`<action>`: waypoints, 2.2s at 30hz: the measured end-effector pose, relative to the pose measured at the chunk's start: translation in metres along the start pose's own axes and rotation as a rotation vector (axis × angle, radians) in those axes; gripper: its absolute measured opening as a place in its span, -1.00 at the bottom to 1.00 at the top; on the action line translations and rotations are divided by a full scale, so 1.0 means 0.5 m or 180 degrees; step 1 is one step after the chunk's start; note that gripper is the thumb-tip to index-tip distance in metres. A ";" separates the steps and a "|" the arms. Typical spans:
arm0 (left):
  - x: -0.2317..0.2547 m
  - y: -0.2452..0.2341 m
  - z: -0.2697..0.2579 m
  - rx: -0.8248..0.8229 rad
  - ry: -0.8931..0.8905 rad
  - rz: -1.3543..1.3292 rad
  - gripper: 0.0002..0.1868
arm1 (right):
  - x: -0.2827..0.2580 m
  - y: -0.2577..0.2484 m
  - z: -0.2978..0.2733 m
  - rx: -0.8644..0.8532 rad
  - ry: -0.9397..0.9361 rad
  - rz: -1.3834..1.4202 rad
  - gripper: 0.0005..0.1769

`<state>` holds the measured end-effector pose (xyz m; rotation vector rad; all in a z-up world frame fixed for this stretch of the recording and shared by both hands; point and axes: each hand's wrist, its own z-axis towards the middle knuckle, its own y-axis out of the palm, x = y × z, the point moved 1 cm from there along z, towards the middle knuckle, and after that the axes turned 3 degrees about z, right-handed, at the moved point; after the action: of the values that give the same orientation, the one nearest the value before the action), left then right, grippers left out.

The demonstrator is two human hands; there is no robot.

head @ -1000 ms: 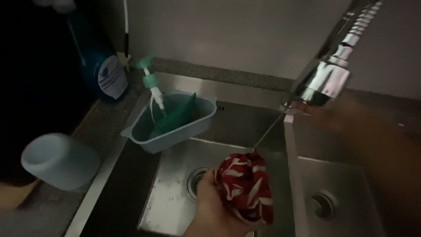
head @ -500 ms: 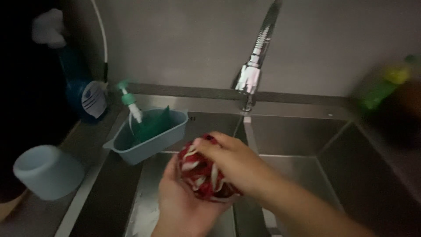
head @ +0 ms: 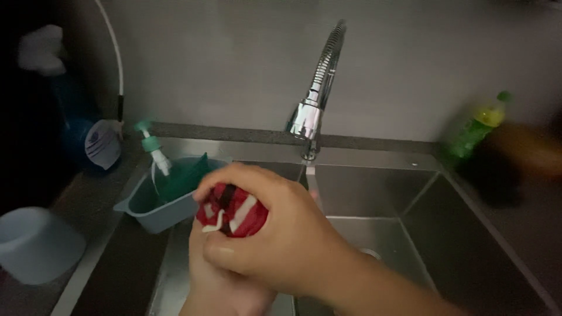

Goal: Washing a cloth in a sink and then using it to wipe down a dining table.

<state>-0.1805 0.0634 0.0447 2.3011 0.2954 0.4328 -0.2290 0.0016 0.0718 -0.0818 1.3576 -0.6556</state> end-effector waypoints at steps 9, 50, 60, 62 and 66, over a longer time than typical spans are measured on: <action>0.028 -0.044 0.076 -0.0568 0.0212 -0.0331 -0.56 | 0.033 0.031 0.035 0.0237 -0.0125 0.0236 -0.83; -0.055 -0.046 0.156 -0.0903 -0.0011 -0.0712 -0.45 | 0.168 -0.020 0.036 0.0844 0.1264 0.2911 -0.86; -0.042 -0.040 0.134 -0.1468 -0.0092 -0.0764 -0.42 | 0.081 -0.050 0.029 0.1323 -0.1785 -0.2490 -0.82; -0.014 -0.010 0.084 -0.0284 -0.0345 -0.0292 -0.27 | 0.069 -0.069 0.041 0.1408 -0.1805 -0.2712 -0.77; -0.025 -0.063 0.140 -0.0851 -0.0221 -0.0347 -0.18 | 0.071 -0.056 0.038 0.0547 -0.0817 -0.1274 -0.69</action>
<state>-0.1669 0.0350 -0.0265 2.0237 0.3075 0.3162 -0.2201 -0.0443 0.0570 -0.2949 1.0391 -1.0579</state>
